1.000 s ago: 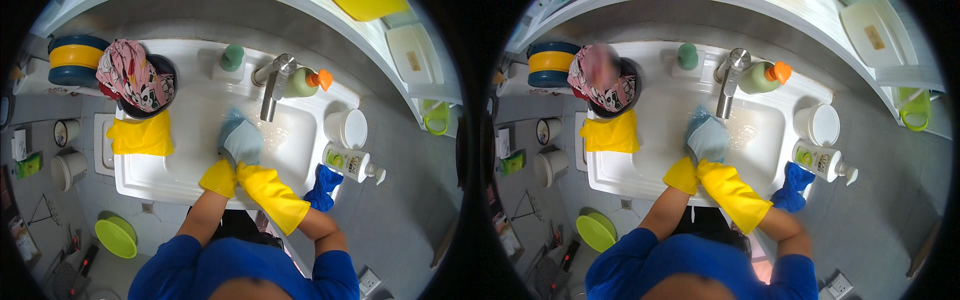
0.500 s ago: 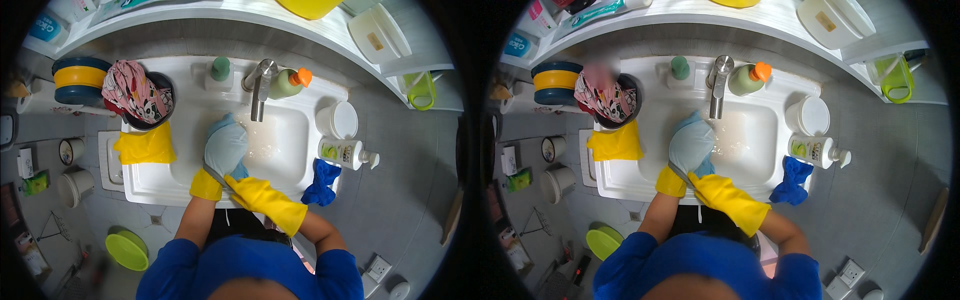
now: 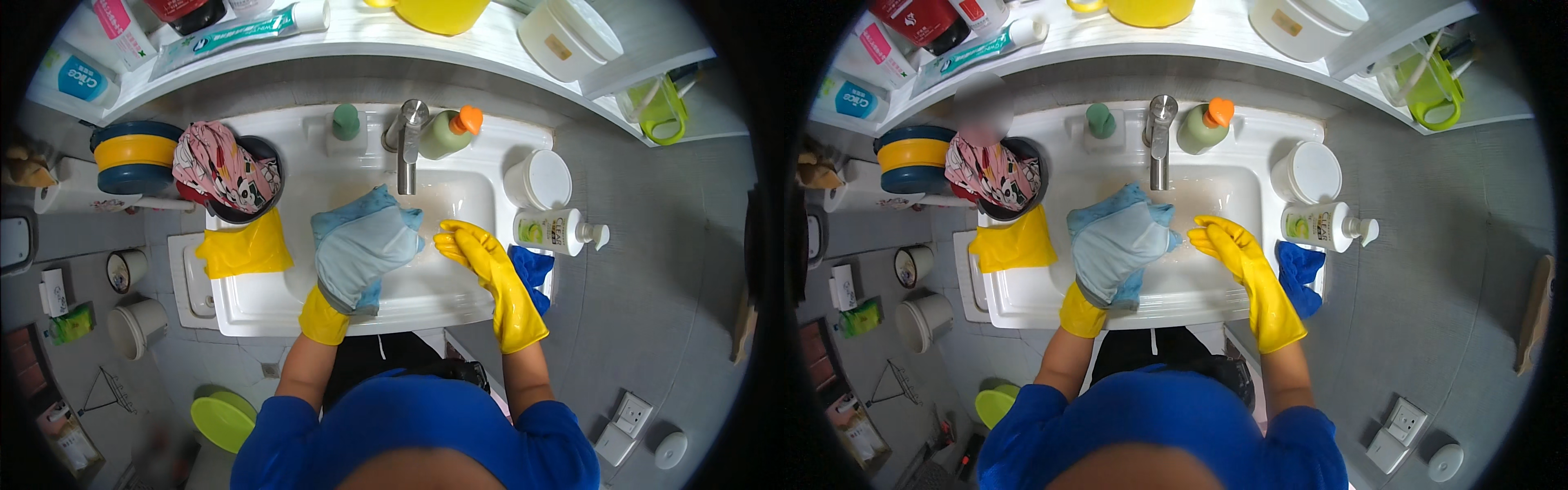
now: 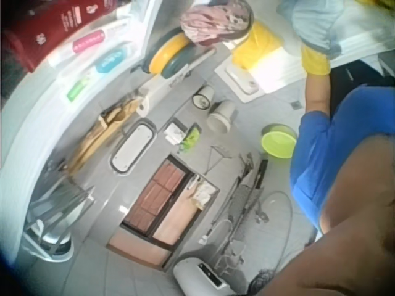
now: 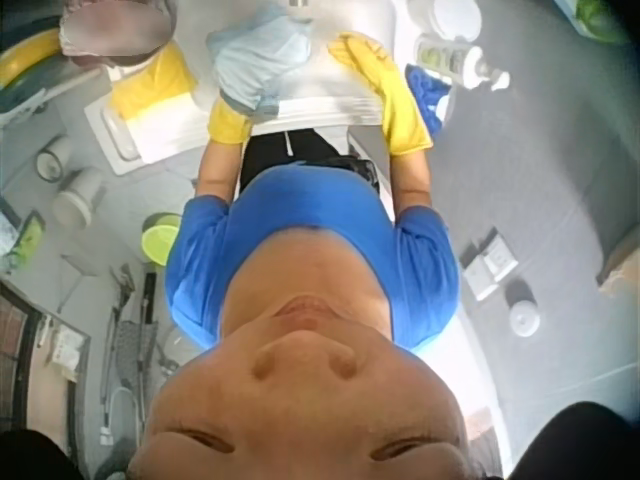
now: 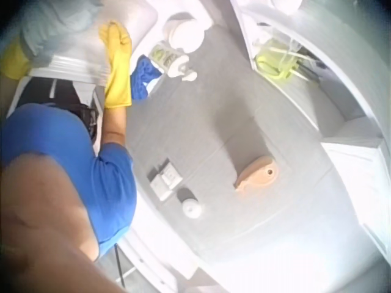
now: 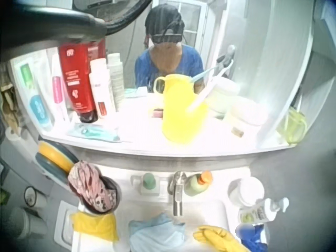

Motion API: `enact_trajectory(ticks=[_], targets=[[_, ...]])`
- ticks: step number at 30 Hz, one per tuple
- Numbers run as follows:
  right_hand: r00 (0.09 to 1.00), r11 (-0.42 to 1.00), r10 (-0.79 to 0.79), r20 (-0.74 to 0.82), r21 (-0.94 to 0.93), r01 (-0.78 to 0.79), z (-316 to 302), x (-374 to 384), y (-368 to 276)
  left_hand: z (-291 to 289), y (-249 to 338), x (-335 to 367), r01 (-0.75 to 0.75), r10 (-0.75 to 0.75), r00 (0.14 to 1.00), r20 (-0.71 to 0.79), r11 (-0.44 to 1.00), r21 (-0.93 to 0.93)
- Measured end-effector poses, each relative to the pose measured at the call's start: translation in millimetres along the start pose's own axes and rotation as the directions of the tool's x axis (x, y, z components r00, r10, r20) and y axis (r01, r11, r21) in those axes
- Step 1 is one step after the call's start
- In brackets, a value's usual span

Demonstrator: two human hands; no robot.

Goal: The person hand washes several pieces of clothing in a bathroom sink. They start with a red garment, scrubbing it with soap and rinsing it under running water. They then wash a pink patterned cloth and a light blue cloth using the same method, wringing out each item before moving to the next.

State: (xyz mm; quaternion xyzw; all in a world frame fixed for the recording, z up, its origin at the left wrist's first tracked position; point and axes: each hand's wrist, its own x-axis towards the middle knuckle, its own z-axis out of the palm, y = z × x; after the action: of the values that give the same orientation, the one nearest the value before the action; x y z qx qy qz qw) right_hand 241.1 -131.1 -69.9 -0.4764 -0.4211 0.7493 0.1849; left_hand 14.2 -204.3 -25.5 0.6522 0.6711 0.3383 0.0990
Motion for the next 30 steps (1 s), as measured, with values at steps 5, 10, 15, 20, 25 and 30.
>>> enact_trajectory(ticks=[5, 10, 15, 20, 25, 30], targets=[[0.985, 0.978, 0.039, 0.168, 0.196, -0.072, 18.6, 5.5, -3.9, -8.9, 11.4, -3.1, 0.069, -0.058, 0.998, 0.037, 0.878, -0.473], [0.987, 0.952, -0.128, 0.093, -0.268, 0.149, 28.3, 41.3, 7.4, -14.8, 20.6, -0.4, 0.126, -0.081, 0.991, 0.104, 0.809, -0.574], [0.975, 0.853, -0.179, -0.135, -0.514, 0.085, 41.9, 43.6, -24.8, -12.9, 23.9, -11.2, -0.012, 0.038, 0.999, 0.037, 0.841, -0.540], [0.972, 0.660, -0.233, -0.044, -0.741, 0.124, 51.3, 22.9, -66.4, -15.6, 16.1, -17.0, -0.049, 0.098, 0.991, 0.089, 0.896, -0.442], [0.929, 0.928, -0.340, 0.144, -0.109, 0.356, 25.1, -10.9, -85.5, -35.9, 40.9, -12.9, -0.148, 0.163, 0.984, 0.073, 0.973, -0.175], [0.967, 0.941, -0.184, 0.174, 0.316, 0.122, 23.3, -26.0, -48.8, -27.5, 62.3, -14.2, -0.045, 0.084, 0.992, 0.098, 0.936, -0.348]])
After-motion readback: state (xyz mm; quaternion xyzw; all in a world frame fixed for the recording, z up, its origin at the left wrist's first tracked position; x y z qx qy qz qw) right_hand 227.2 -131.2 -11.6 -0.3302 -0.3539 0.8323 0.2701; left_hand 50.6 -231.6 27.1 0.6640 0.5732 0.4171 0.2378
